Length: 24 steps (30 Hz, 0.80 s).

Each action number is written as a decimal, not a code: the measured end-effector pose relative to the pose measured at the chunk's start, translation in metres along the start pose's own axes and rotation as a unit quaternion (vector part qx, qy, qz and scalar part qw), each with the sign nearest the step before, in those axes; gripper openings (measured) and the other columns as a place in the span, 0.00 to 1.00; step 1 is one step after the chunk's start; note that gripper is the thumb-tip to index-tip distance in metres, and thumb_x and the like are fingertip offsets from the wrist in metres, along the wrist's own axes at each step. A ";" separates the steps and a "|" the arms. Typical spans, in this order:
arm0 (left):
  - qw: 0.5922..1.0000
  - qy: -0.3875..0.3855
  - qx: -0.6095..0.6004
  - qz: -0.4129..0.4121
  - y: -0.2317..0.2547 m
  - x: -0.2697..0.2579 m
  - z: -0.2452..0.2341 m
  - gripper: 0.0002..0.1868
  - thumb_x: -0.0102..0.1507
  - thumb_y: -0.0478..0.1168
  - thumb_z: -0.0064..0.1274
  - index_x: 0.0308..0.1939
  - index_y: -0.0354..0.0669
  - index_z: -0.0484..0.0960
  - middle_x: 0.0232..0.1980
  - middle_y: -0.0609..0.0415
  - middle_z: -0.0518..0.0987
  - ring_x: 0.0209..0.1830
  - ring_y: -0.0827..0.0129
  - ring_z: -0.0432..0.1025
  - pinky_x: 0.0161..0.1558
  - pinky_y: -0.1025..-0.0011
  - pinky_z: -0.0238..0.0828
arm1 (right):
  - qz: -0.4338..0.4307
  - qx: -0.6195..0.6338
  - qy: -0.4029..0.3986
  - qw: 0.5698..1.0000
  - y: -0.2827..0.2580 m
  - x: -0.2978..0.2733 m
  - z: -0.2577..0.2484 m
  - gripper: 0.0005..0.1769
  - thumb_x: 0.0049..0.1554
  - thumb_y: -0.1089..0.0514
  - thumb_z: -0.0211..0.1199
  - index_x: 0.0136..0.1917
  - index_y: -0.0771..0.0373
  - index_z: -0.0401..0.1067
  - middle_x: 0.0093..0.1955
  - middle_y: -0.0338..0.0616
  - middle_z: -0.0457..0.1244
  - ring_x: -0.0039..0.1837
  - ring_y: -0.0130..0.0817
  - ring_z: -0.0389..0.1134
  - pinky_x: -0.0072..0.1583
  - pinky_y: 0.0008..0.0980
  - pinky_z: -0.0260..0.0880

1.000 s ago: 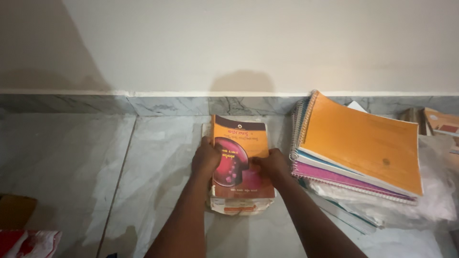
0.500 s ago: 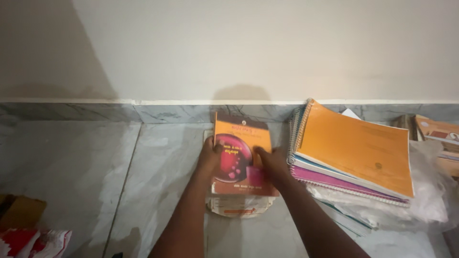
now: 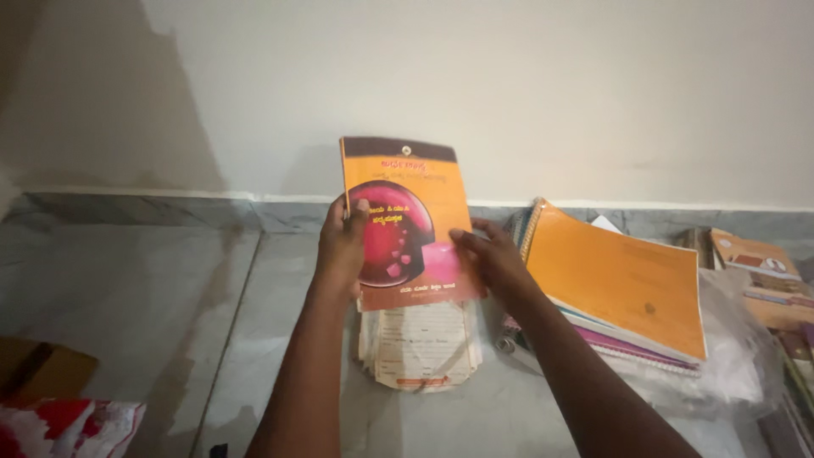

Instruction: The person picks up and organizes books and papers from the floor, placing them onto a shelf one by one.

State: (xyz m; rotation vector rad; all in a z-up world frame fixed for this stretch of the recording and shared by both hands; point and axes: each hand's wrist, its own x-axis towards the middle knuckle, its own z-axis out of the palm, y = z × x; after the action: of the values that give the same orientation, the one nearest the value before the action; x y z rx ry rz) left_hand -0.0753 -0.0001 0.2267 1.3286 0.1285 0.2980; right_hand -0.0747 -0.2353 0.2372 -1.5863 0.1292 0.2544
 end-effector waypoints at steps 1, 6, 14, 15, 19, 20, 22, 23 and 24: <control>1.000 0.014 0.011 0.008 0.012 -0.004 0.003 0.28 0.67 0.52 0.50 0.67 0.43 0.71 0.57 0.52 0.79 0.55 0.68 0.73 0.56 0.68 0.73 | -0.024 0.052 -0.030 0.998 -0.006 -0.006 0.003 0.33 0.56 0.50 0.62 0.71 0.64 0.64 0.56 0.52 0.68 0.52 0.39 0.70 0.53 0.37 0.70; 0.995 0.049 0.031 0.085 0.058 -0.018 0.009 0.27 0.68 0.52 0.50 0.66 0.41 0.71 0.57 0.51 0.79 0.55 0.69 0.73 0.55 0.69 0.72 | -0.133 0.115 -0.104 0.979 -0.034 -0.023 0.007 0.34 0.59 0.55 0.59 0.76 0.65 0.60 0.66 0.50 0.65 0.67 0.36 0.65 0.67 0.31 0.64; 0.983 0.063 -0.012 0.174 0.135 -0.018 0.003 0.27 0.69 0.51 0.48 0.67 0.39 0.70 0.55 0.50 0.80 0.52 0.69 0.75 0.53 0.70 0.74 | -0.173 0.188 -0.203 0.945 -0.100 -0.026 0.036 0.40 0.57 0.57 0.59 0.80 0.61 0.53 0.68 0.48 0.63 0.67 0.37 0.66 0.65 0.38 0.68; 0.978 0.068 0.000 0.199 0.144 -0.018 0.002 0.27 0.70 0.52 0.48 0.67 0.38 0.70 0.56 0.49 0.80 0.53 0.69 0.74 0.54 0.70 0.74 | -0.183 0.189 -0.216 0.940 -0.108 -0.028 0.040 0.40 0.57 0.56 0.59 0.80 0.61 0.52 0.68 0.49 0.63 0.67 0.38 0.67 0.65 0.39 0.68; 0.960 0.106 0.040 0.257 0.180 -0.007 0.002 0.27 0.71 0.52 0.47 0.67 0.38 0.71 0.57 0.49 0.80 0.55 0.67 0.75 0.57 0.69 0.72 | -0.193 0.165 -0.217 0.943 -0.137 -0.027 0.052 0.40 0.56 0.49 0.59 0.78 0.62 0.55 0.66 0.48 0.64 0.64 0.38 0.68 0.64 0.44 0.71; 0.954 0.117 0.054 0.270 0.189 -0.003 0.001 0.27 0.71 0.53 0.47 0.67 0.38 0.71 0.57 0.49 0.80 0.56 0.67 0.75 0.58 0.69 0.72 | -0.204 0.172 -0.234 0.935 -0.144 -0.025 0.055 0.38 0.58 0.47 0.59 0.76 0.65 0.56 0.66 0.50 0.64 0.64 0.39 0.68 0.65 0.45 0.71; 0.944 0.125 0.047 0.302 0.206 0.005 0.000 0.27 0.72 0.53 0.47 0.67 0.37 0.71 0.57 0.49 0.80 0.56 0.67 0.76 0.58 0.69 0.72 | -0.221 0.174 -0.252 0.926 -0.157 -0.020 0.062 0.37 0.59 0.45 0.59 0.74 0.67 0.58 0.65 0.50 0.64 0.65 0.39 0.69 0.65 0.44 0.72; 0.939 0.121 0.027 0.321 0.214 0.009 -0.001 0.27 0.72 0.52 0.47 0.67 0.37 0.71 0.58 0.49 0.80 0.56 0.67 0.76 0.58 0.69 0.73 | -0.228 0.171 -0.254 0.924 -0.164 -0.017 0.064 0.36 0.59 0.45 0.59 0.74 0.66 0.58 0.65 0.48 0.65 0.65 0.37 0.69 0.64 0.43 0.72; 0.933 0.118 0.007 0.339 0.221 0.014 -0.001 0.27 0.72 0.52 0.48 0.67 0.36 0.70 0.58 0.48 0.80 0.56 0.66 0.76 0.58 0.69 0.74 | -0.235 0.169 -0.256 0.923 -0.172 -0.014 0.068 0.36 0.59 0.45 0.59 0.73 0.65 0.58 0.65 0.47 0.65 0.64 0.35 0.69 0.63 0.43 0.73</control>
State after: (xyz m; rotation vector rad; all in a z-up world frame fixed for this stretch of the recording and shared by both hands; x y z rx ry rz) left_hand -0.0933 0.0515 0.4418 1.3141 -0.1368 1.0457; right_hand -0.0525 -0.1632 0.4061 -1.1215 -0.5817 0.2450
